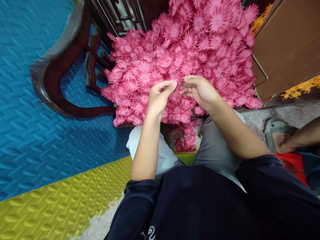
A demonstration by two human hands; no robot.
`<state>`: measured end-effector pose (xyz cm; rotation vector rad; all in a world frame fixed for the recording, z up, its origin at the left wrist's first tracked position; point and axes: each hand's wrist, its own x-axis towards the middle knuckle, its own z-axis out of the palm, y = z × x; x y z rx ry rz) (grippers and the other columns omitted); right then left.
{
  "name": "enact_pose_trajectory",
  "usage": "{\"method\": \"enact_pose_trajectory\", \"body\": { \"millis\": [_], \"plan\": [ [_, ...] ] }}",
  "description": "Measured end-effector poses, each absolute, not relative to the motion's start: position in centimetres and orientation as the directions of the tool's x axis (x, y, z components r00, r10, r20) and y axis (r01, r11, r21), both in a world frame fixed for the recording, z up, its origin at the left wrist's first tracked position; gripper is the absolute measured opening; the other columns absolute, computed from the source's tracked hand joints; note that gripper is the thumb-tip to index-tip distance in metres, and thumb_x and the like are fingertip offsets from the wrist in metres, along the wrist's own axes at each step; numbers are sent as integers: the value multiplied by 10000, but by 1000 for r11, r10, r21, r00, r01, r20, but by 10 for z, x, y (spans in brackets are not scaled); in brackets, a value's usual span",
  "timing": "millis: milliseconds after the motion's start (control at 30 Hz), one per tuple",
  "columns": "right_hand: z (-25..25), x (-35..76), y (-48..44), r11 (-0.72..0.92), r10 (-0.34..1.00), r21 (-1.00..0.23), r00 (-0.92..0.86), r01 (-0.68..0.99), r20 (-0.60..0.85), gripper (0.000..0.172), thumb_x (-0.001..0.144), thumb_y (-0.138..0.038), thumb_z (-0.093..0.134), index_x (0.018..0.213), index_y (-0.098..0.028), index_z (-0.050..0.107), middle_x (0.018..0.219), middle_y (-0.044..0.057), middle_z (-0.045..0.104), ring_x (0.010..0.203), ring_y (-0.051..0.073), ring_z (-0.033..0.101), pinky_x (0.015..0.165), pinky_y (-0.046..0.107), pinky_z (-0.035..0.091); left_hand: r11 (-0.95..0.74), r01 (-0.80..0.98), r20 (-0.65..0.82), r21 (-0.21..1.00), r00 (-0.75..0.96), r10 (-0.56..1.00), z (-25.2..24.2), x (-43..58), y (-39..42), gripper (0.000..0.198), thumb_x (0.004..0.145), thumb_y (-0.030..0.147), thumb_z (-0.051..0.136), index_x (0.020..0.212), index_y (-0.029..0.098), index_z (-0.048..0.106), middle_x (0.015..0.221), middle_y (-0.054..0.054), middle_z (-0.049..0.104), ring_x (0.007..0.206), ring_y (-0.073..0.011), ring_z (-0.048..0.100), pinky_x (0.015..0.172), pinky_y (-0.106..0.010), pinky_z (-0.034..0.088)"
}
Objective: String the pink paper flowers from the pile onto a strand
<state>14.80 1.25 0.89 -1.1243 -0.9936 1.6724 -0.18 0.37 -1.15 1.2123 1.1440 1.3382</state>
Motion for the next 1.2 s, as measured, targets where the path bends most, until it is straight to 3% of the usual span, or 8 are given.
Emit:
{"method": "enact_pose_trajectory", "body": {
  "millis": [233, 467, 633, 900, 1033, 1200],
  "plan": [
    [13, 142, 8, -144, 971, -984, -207, -108, -119, 206, 772, -376, 675, 768, -189, 587, 771, -9, 593, 722, 83, 578, 722, 247, 470, -111, 4, 111, 994, -129, 985, -9, 2, 1, 107, 728, 128, 715, 676, 221, 727, 780, 8, 750, 805, -126, 671, 853, -284, 512],
    [7, 144, 12, -19, 974, -992, -228, -127, 11, 427, 509, -470, 845, 729, -198, 599, 723, -38, 614, 696, 78, 562, 706, 241, 489, -150, -4, 149, 989, -47, 988, -13, -3, 2, 34, 704, 225, 765, 728, 217, 741, 785, 3, 748, 771, -128, 666, 812, -273, 520],
    [4, 150, 17, -44, 973, -991, -230, -124, -15, 357, 582, -485, 811, 707, -197, 640, 694, -34, 616, 647, 67, 548, 662, 231, 475, -159, -45, 161, 986, 23, 987, -10, -6, 1, 100, 729, 301, 756, 799, 230, 751, 899, -8, 764, 884, -141, 683, 898, -293, 518],
    [2, 148, 16, -93, 974, -992, -212, -80, -74, 305, 732, -490, 707, 707, -189, 661, 702, -18, 621, 649, 70, 571, 632, 227, 463, -120, -4, 119, 993, -46, 992, -11, -5, 2, 58, 785, 243, 700, 771, 208, 744, 835, -10, 751, 846, -133, 673, 878, -282, 508],
    [1, 141, 15, 9, 978, -999, -208, -31, 15, 319, 683, -489, 739, 688, -181, 656, 729, -11, 643, 691, 80, 573, 684, 242, 489, -136, 76, 142, 988, -81, 986, -12, -4, 2, 94, 797, 195, 668, 728, 187, 731, 795, -15, 737, 793, -135, 656, 829, -278, 501],
    [-1, 141, 16, 41, 989, -999, -138, -13, 43, 245, 634, -368, 800, 688, -177, 656, 722, -18, 639, 692, 85, 585, 719, 267, 499, -105, 122, 118, 987, -103, 988, -10, -3, 1, 136, 791, 113, 630, 707, 177, 716, 752, -4, 710, 736, -125, 624, 784, -266, 485]
  ]
}}
